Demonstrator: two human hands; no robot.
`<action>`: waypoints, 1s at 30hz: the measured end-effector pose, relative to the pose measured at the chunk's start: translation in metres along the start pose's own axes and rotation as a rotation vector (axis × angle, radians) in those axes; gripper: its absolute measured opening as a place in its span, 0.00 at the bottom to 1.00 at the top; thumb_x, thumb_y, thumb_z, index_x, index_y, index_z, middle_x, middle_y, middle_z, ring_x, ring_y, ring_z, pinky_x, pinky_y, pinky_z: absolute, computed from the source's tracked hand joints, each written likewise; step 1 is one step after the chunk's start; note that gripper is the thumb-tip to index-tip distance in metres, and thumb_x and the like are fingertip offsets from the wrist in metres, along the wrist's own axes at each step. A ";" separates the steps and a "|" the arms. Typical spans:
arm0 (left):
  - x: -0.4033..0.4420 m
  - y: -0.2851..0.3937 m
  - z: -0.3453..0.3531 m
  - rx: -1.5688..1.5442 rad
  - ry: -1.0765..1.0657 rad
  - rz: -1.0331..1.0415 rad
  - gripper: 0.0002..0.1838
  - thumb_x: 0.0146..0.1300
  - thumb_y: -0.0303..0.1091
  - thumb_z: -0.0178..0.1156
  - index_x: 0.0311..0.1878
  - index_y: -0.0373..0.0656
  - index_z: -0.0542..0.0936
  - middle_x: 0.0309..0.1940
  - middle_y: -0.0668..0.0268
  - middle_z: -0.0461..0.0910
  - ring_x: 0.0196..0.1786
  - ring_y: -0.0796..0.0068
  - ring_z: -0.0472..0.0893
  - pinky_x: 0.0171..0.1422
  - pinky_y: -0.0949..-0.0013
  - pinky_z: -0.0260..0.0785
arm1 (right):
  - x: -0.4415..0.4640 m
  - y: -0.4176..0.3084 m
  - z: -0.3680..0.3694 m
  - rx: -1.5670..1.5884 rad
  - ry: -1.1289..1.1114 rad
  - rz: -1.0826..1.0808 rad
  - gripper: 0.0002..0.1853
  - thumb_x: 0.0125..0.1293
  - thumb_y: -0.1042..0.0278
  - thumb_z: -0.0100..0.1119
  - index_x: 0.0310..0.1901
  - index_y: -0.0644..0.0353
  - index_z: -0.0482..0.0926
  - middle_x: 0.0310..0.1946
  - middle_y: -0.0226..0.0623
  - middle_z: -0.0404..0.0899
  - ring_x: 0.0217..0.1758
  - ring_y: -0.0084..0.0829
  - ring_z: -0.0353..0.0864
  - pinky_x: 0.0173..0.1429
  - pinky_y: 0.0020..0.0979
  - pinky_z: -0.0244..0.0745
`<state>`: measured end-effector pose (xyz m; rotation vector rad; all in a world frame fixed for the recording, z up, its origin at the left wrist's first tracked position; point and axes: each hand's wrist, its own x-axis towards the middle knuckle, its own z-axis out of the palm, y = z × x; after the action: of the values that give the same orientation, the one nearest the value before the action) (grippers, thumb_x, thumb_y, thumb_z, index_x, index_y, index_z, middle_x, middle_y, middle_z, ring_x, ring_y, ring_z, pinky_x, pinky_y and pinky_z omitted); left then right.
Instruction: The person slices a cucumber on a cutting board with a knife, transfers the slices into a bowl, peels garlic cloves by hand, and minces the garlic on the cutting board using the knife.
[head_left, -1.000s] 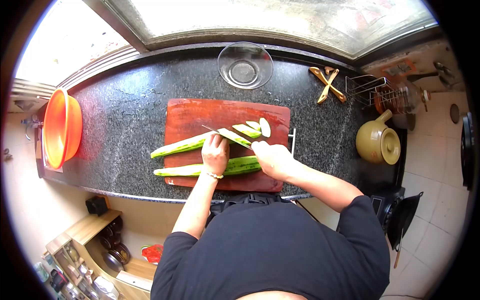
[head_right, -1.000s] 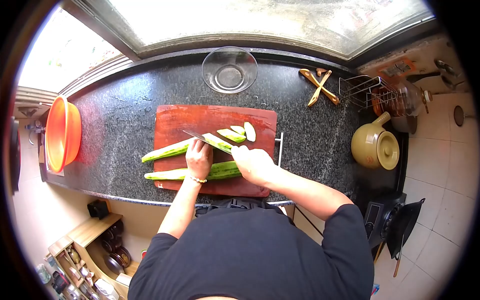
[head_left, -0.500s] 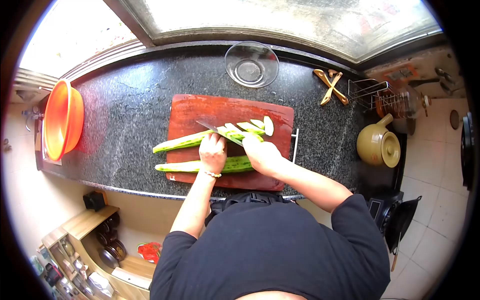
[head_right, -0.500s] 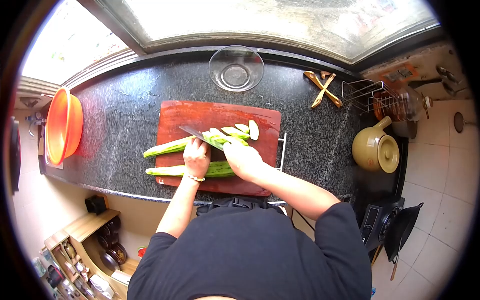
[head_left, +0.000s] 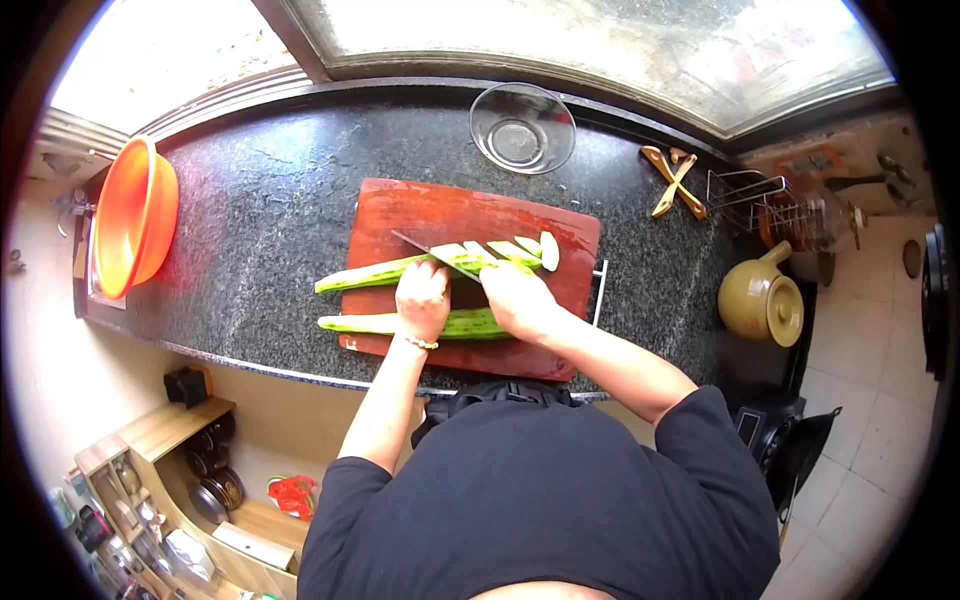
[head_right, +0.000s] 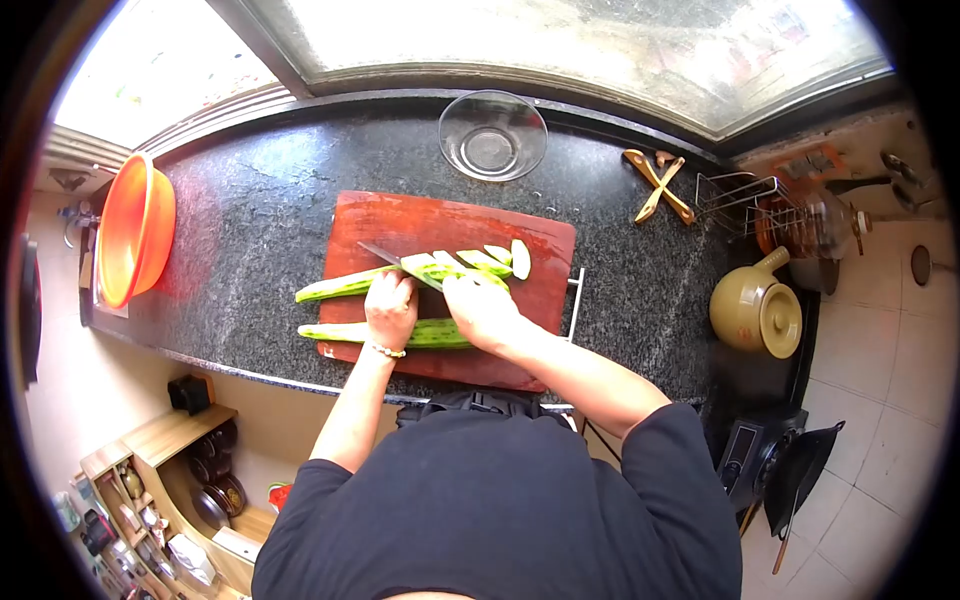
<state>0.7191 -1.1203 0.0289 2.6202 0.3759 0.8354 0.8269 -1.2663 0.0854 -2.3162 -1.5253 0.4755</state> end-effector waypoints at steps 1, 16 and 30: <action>-0.002 -0.001 -0.003 0.006 0.005 -0.014 0.05 0.47 0.22 0.59 0.30 0.40 0.77 0.32 0.59 0.77 0.36 0.58 0.76 0.40 0.62 0.72 | -0.002 0.001 -0.004 0.030 -0.019 0.017 0.06 0.57 0.78 0.48 0.37 0.64 0.70 0.34 0.51 0.76 0.35 0.51 0.79 0.39 0.45 0.76; 0.000 -0.023 -0.046 0.141 -0.043 -0.190 0.14 0.49 0.29 0.66 0.41 0.41 0.76 0.43 0.57 0.77 0.46 0.56 0.76 0.50 0.59 0.69 | 0.004 0.009 0.011 0.047 0.070 -0.030 0.05 0.61 0.74 0.45 0.33 0.62 0.72 0.25 0.50 0.77 0.25 0.49 0.79 0.30 0.45 0.75; 0.012 -0.050 -0.062 0.048 -0.362 -0.092 0.25 0.41 0.31 0.71 0.47 0.44 0.77 0.42 0.61 0.75 0.49 0.57 0.73 0.56 0.56 0.65 | -0.034 0.017 -0.022 0.011 0.004 0.064 0.22 0.61 0.73 0.47 0.57 0.69 0.68 0.26 0.48 0.78 0.25 0.46 0.81 0.32 0.44 0.78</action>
<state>0.6843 -1.0551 0.0610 2.7016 0.4134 0.3144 0.8376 -1.3056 0.1008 -2.3624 -1.4464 0.4936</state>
